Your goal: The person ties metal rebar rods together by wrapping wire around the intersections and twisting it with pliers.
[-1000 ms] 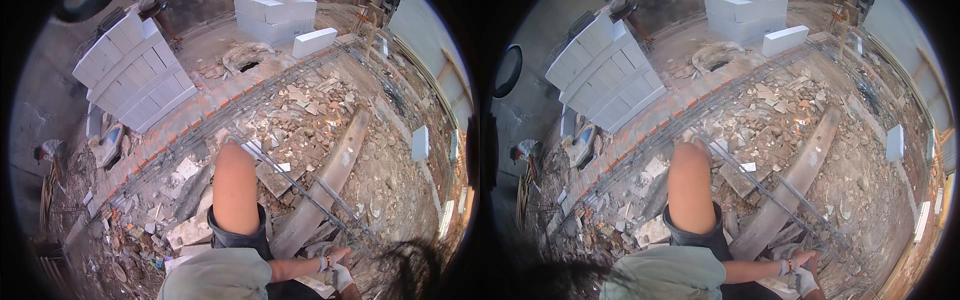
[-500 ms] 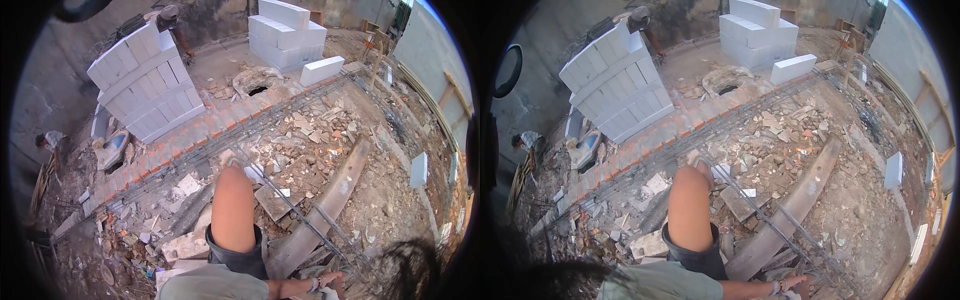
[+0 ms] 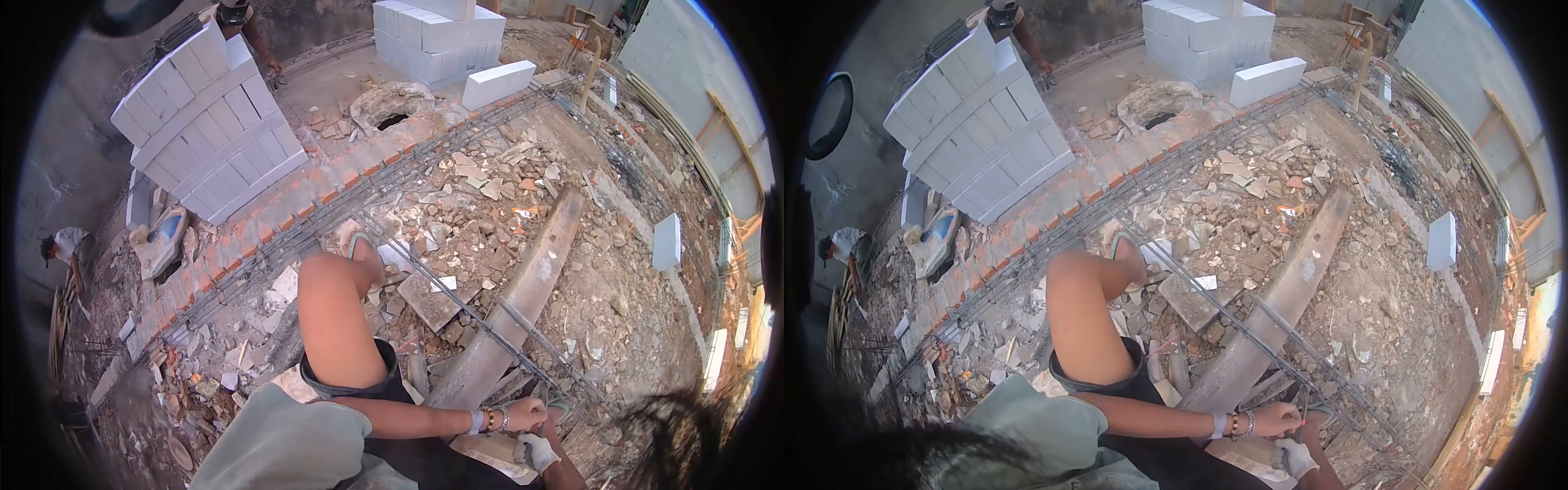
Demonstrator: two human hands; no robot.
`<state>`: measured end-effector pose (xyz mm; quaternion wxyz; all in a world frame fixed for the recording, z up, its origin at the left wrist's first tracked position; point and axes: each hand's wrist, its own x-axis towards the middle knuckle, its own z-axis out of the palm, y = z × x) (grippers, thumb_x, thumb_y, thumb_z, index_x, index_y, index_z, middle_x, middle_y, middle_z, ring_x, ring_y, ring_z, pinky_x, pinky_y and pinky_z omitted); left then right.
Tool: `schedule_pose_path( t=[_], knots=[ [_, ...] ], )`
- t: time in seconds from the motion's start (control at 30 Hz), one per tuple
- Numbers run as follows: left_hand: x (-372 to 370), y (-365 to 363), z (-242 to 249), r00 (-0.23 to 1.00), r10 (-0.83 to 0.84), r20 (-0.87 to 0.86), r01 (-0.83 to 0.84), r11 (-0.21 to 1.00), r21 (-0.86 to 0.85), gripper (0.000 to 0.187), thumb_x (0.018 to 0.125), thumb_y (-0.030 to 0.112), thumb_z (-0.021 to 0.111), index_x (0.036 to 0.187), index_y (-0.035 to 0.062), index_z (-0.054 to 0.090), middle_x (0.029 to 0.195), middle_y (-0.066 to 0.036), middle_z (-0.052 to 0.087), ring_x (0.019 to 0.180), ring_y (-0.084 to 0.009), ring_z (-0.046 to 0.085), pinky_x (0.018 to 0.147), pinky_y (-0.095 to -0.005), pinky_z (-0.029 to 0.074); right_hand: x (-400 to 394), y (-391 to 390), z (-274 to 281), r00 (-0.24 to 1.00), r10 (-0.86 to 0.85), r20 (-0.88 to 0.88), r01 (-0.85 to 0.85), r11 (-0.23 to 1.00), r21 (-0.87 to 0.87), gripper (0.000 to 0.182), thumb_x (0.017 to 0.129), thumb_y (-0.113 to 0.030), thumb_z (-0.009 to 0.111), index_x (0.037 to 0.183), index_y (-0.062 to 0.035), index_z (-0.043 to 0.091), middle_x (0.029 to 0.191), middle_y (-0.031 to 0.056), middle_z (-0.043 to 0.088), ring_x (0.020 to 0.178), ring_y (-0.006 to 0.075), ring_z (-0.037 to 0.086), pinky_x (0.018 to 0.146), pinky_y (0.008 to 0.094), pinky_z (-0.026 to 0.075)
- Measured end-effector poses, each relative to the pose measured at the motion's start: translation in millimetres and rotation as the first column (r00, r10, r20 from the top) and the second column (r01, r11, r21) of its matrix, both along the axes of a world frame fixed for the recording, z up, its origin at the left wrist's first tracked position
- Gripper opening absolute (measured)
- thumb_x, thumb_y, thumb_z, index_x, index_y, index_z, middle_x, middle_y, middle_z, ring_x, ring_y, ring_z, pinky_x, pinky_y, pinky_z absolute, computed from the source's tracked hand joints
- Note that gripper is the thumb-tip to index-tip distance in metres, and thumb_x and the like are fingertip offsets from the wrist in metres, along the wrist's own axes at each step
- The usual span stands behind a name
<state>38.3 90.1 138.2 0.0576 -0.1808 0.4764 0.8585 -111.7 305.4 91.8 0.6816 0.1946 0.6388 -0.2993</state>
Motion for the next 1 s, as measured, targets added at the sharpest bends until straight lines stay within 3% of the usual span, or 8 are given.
schedule_pose_path(
  t=[0.1,0.13,0.3,0.47,0.57,0.6,0.7,1.0],
  knots=[
    [40,-67,35,0.998,-0.026,-0.054,0.018,0.990,-0.142,0.027,0.093,0.030,0.058,0.101,0.0038,0.058,0.082,-0.006,0.064,0.066,-0.0155,0.063,0.062,-0.0338,0.052,-8,2,-11,0.995,0.003,0.096,-0.002,1.000,-0.009,0.020,0.087,-0.021,0.063,0.075,-0.0086,0.052,0.061,0.0061,0.051,0.051,0.0244,0.049,0.052,0.0366,0.042],
    [46,-91,27,0.990,-0.113,-0.088,0.065,0.902,-0.427,0.031,0.091,0.030,0.060,0.105,0.0019,0.058,0.081,-0.008,0.065,0.067,-0.0204,0.065,0.062,-0.0374,0.053,20,-26,28,0.967,0.138,-0.213,-0.122,0.989,0.089,0.022,0.087,-0.021,0.062,0.073,-0.0084,0.050,0.061,0.0053,0.049,0.054,0.0243,0.049,0.054,0.0369,0.041],
    [82,-200,18,0.855,-0.163,0.493,0.454,-0.227,-0.862,0.042,0.081,0.027,0.067,0.113,0.0012,0.057,0.109,-0.017,0.066,0.106,-0.0335,0.064,0.087,-0.0505,0.048,14,-37,12,0.995,0.067,-0.068,-0.067,0.998,-0.002,0.023,0.087,-0.021,0.062,0.073,-0.0085,0.050,0.061,0.0052,0.049,0.054,0.0243,0.049,0.054,0.0369,0.040],
    [100,-284,-54,0.846,-0.050,0.530,0.477,-0.370,-0.797,0.071,0.066,0.030,0.081,0.125,0.0021,0.054,0.125,-0.019,0.060,0.123,-0.0370,0.054,0.104,-0.0506,0.041,25,-63,8,0.996,0.084,-0.042,-0.084,0.996,0.003,0.023,0.087,-0.021,0.062,0.073,-0.0086,0.049,0.061,0.0052,0.049,0.055,0.0243,0.049,0.055,0.0369,0.040],
    [78,-300,-73,0.777,-0.162,0.608,0.598,-0.113,-0.794,0.081,0.059,0.030,0.086,0.128,0.0024,0.054,0.127,-0.018,0.059,0.122,-0.0377,0.054,0.107,-0.0530,0.038,28,-71,6,0.996,0.083,-0.022,-0.083,0.996,0.011,0.023,0.087,-0.021,0.062,0.073,-0.0087,0.049,0.061,0.0051,0.048,0.055,0.0243,0.049,0.055,0.0369,0.040],
    [71,-297,-109,0.829,-0.182,0.529,0.460,-0.317,-0.829,0.069,0.069,0.026,0.079,0.130,0.0051,0.054,0.120,-0.017,0.065,0.119,-0.0348,0.058,0.102,-0.0545,0.040,27,-75,7,0.997,0.076,-0.015,-0.075,0.997,0.014,0.023,0.087,-0.021,0.062,0.073,-0.0087,0.049,0.061,0.0051,0.048,0.055,0.0243,0.049,0.055,0.0369,0.040],
    [66,-272,-171,0.906,0.127,0.404,0.423,-0.284,-0.860,0.049,0.080,0.020,0.069,0.127,0.0099,0.058,0.109,-0.014,0.070,0.112,-0.0313,0.063,0.097,-0.0527,0.043,27,-79,6,0.997,0.074,-0.008,-0.074,0.997,0.024,0.023,0.087,-0.021,0.062,0.072,-0.0088,0.049,0.061,0.0051,0.048,0.055,0.0243,0.049,0.055,0.0369,0.040],
    [49,-290,-138,0.819,0.067,0.570,0.574,-0.095,-0.813,0.020,0.086,0.016,0.063,0.098,0.0087,0.077,0.097,-0.011,0.074,0.092,-0.0306,0.072,0.070,-0.0462,0.057,21,-84,6,0.997,0.075,0.015,-0.076,0.996,0.048,0.023,0.087,-0.022,0.062,0.072,-0.0090,0.049,0.062,0.0050,0.048,0.056,0.0242,0.049,0.056,0.0369,0.040]
  ],
)
